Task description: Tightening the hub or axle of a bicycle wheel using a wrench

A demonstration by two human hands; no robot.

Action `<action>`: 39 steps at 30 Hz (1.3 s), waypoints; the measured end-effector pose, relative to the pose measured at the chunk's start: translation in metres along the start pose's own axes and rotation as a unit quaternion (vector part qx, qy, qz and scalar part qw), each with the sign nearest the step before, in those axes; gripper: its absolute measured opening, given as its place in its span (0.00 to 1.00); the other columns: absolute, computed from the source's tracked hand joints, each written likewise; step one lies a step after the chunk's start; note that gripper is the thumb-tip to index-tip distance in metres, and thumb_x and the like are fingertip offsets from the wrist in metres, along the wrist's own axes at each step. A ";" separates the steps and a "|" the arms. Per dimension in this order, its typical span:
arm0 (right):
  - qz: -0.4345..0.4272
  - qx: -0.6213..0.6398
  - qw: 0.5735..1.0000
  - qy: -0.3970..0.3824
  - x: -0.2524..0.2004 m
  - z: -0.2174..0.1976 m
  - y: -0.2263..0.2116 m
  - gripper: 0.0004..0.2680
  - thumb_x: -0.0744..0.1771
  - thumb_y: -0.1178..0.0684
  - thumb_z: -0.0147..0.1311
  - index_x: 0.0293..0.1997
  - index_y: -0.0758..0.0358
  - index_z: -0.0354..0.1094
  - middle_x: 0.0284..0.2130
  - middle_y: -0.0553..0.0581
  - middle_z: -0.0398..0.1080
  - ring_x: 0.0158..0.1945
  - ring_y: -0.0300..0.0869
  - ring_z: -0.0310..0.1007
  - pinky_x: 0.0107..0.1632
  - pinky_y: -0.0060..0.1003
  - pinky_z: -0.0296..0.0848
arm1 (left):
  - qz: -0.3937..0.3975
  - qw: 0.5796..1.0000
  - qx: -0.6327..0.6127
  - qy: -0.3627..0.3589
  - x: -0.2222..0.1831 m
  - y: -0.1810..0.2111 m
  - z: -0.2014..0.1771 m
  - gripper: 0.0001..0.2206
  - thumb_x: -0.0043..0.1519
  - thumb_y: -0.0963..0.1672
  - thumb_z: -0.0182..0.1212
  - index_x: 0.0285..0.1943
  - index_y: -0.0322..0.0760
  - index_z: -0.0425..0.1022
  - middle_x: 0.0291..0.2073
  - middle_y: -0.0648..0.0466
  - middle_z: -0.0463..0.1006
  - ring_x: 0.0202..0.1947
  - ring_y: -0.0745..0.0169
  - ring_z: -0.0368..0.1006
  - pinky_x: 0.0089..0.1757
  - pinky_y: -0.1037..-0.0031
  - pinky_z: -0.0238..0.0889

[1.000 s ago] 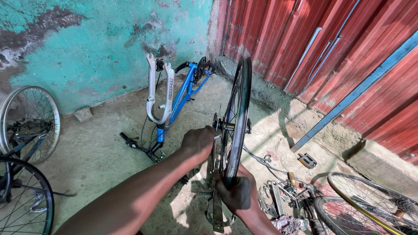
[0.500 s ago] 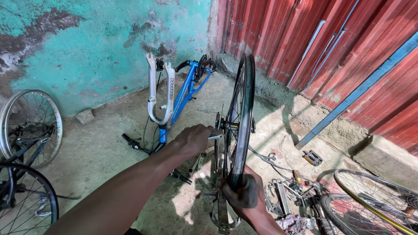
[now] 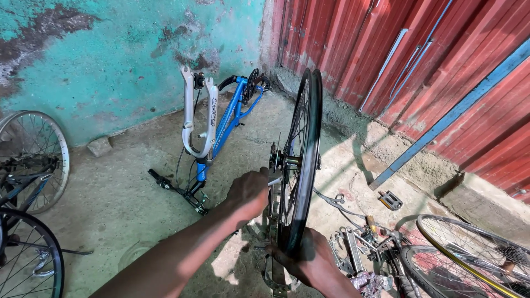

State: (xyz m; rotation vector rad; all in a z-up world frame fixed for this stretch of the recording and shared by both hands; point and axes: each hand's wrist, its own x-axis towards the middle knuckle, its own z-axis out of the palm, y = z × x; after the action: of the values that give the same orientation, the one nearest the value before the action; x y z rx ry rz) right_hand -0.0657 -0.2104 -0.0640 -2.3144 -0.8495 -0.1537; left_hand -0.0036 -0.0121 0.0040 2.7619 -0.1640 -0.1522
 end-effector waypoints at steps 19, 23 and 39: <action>0.128 -0.022 0.989 -0.066 0.007 0.021 0.013 0.03 0.59 0.51 0.56 0.22 0.49 0.70 0.23 0.43 0.75 0.24 0.35 0.75 0.29 0.31 0.75 | 0.018 0.996 0.056 -0.070 0.042 -0.016 -0.034 0.14 0.61 0.35 0.53 0.55 0.32 0.72 0.30 0.46 0.80 0.27 0.54 0.78 0.36 0.65 0.75; 0.196 -0.019 0.975 -0.100 0.009 -0.005 -0.022 0.02 0.59 0.50 0.55 0.23 0.50 0.72 0.24 0.48 0.76 0.26 0.41 0.76 0.32 0.36 0.75 | 0.021 0.986 0.103 -0.128 0.046 -0.015 -0.042 0.24 0.54 0.30 0.54 0.62 0.26 0.67 0.37 0.41 0.80 0.29 0.51 0.78 0.34 0.68 0.76; 0.005 0.035 0.995 0.096 0.004 0.018 0.013 0.14 0.63 0.43 0.63 0.17 0.50 0.62 0.12 0.44 0.66 0.12 0.35 0.63 0.18 0.31 0.67 | -0.038 0.996 0.028 -0.073 0.006 0.001 -0.004 0.13 0.69 0.35 0.41 0.62 0.26 0.62 0.32 0.48 0.73 0.22 0.62 0.70 0.22 0.74 0.72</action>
State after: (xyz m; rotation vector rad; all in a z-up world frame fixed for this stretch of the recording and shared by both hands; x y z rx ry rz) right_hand -0.0566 -0.2046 -0.0845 -2.1969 -0.7346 -0.3324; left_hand 0.0023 -0.0120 0.0072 2.8140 -0.1015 -0.3755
